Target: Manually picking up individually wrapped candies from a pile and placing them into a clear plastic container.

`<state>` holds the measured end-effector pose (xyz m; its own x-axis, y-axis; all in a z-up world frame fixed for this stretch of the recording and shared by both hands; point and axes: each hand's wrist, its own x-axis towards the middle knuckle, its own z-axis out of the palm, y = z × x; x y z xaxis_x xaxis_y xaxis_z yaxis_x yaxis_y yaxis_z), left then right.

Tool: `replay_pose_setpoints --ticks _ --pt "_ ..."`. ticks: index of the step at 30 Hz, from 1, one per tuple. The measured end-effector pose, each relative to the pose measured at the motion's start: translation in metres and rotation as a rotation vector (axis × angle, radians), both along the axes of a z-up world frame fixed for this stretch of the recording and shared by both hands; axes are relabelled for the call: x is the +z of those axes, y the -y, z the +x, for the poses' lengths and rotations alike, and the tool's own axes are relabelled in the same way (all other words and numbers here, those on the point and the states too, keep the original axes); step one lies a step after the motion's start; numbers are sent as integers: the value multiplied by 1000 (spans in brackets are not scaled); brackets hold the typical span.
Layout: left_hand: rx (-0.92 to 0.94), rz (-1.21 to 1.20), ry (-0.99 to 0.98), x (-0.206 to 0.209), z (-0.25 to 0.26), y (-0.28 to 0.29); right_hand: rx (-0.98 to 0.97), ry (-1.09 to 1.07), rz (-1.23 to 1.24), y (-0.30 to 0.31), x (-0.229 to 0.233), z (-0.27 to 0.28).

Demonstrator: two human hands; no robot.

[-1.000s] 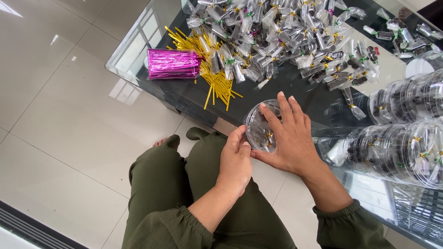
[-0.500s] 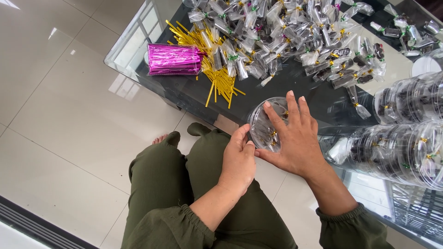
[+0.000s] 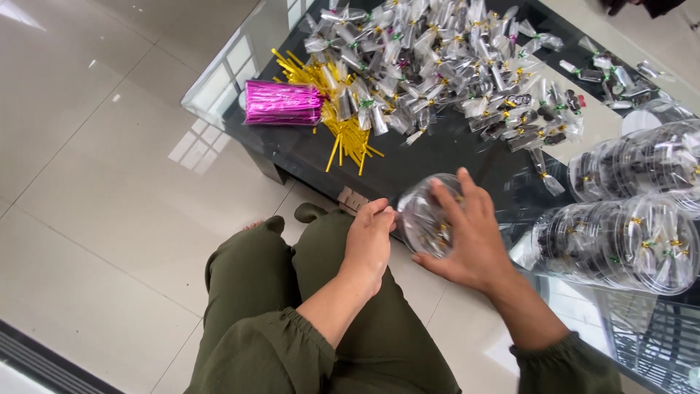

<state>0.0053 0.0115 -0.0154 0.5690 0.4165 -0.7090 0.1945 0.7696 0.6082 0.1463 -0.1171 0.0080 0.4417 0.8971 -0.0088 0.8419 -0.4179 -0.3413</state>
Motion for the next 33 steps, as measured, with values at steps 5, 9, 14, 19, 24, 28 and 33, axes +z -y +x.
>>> replay_pose_setpoints --ticks 5,9,14,19,24,28,33 --pt "-127 -453 258 26 -6 5 203 -48 197 33 48 -33" --pt "-292 -607 394 72 -31 20 369 37 222 43 79 -62" --pt "-156 -359 515 110 -71 42 297 -73 259 58 92 -97" --pt "-19 -206 690 110 -98 64 274 -186 280 60 104 -128" --pt "65 -29 785 111 -114 76 198 -192 372 63 104 -151" --pt "81 112 702 105 -127 84 254 -191 378 70 92 -156" --pt "66 139 699 105 -144 92 228 -151 367 78 96 -176"
